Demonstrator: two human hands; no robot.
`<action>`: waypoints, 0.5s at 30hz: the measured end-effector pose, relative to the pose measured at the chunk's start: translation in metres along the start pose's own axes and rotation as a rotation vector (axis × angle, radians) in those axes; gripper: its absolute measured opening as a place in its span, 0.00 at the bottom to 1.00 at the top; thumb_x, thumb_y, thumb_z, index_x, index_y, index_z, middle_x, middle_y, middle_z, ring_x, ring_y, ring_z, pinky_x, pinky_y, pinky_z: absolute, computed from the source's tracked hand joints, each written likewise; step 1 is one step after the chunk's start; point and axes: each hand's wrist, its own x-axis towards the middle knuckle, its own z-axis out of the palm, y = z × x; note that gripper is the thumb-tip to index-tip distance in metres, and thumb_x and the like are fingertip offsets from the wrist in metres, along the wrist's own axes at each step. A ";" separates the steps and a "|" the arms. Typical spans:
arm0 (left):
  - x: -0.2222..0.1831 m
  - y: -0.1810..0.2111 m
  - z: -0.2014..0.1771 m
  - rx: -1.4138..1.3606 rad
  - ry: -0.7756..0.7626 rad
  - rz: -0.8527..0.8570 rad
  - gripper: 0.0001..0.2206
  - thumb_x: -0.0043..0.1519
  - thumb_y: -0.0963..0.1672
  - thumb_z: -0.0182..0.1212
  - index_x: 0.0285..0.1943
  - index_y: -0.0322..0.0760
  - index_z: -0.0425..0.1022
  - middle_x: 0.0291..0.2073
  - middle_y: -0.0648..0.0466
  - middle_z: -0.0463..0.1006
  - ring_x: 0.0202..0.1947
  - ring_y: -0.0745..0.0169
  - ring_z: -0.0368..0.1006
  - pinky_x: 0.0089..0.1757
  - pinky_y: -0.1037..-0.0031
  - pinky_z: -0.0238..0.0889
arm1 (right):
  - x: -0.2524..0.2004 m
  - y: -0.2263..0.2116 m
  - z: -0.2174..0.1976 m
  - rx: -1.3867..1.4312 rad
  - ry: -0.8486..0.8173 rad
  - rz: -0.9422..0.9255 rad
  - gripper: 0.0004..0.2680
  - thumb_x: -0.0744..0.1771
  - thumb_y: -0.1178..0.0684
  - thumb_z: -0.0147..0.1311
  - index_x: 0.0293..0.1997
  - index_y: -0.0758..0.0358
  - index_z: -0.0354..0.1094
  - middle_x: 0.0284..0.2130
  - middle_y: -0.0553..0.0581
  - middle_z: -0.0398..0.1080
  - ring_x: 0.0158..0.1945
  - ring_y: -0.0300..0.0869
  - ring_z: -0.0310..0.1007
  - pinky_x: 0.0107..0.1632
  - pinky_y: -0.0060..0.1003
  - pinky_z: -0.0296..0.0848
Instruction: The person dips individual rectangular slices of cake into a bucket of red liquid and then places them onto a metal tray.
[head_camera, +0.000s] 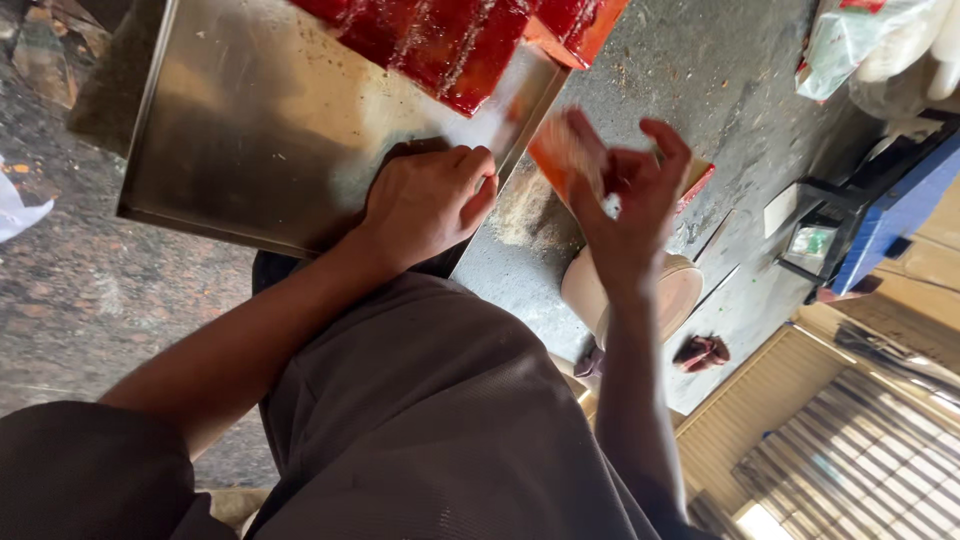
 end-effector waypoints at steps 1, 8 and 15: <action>0.001 -0.002 -0.001 -0.052 -0.067 -0.005 0.06 0.63 0.42 0.66 0.39 0.37 0.71 0.26 0.51 0.78 0.21 0.58 0.76 0.26 0.67 0.67 | 0.009 0.001 0.015 -0.002 -0.004 -0.004 0.29 0.68 0.65 0.64 0.75 0.60 0.48 0.44 0.62 0.70 0.43 0.42 0.68 0.47 0.34 0.70; -0.006 -0.004 -0.009 -0.022 -0.423 0.039 0.06 0.57 0.45 0.65 0.36 0.40 0.74 0.23 0.52 0.79 0.24 0.53 0.77 0.33 0.60 0.69 | 0.014 -0.033 0.079 -0.113 -0.062 -0.248 0.37 0.65 0.65 0.67 0.76 0.58 0.34 0.64 0.72 0.58 0.60 0.51 0.70 0.58 0.42 0.78; -0.013 -0.008 0.005 0.047 -0.299 0.091 0.10 0.56 0.44 0.65 0.42 0.37 0.75 0.26 0.50 0.79 0.24 0.48 0.76 0.30 0.58 0.69 | 0.025 -0.007 0.088 -0.027 0.014 -0.198 0.36 0.68 0.66 0.62 0.79 0.55 0.32 0.68 0.69 0.60 0.58 0.48 0.77 0.59 0.41 0.84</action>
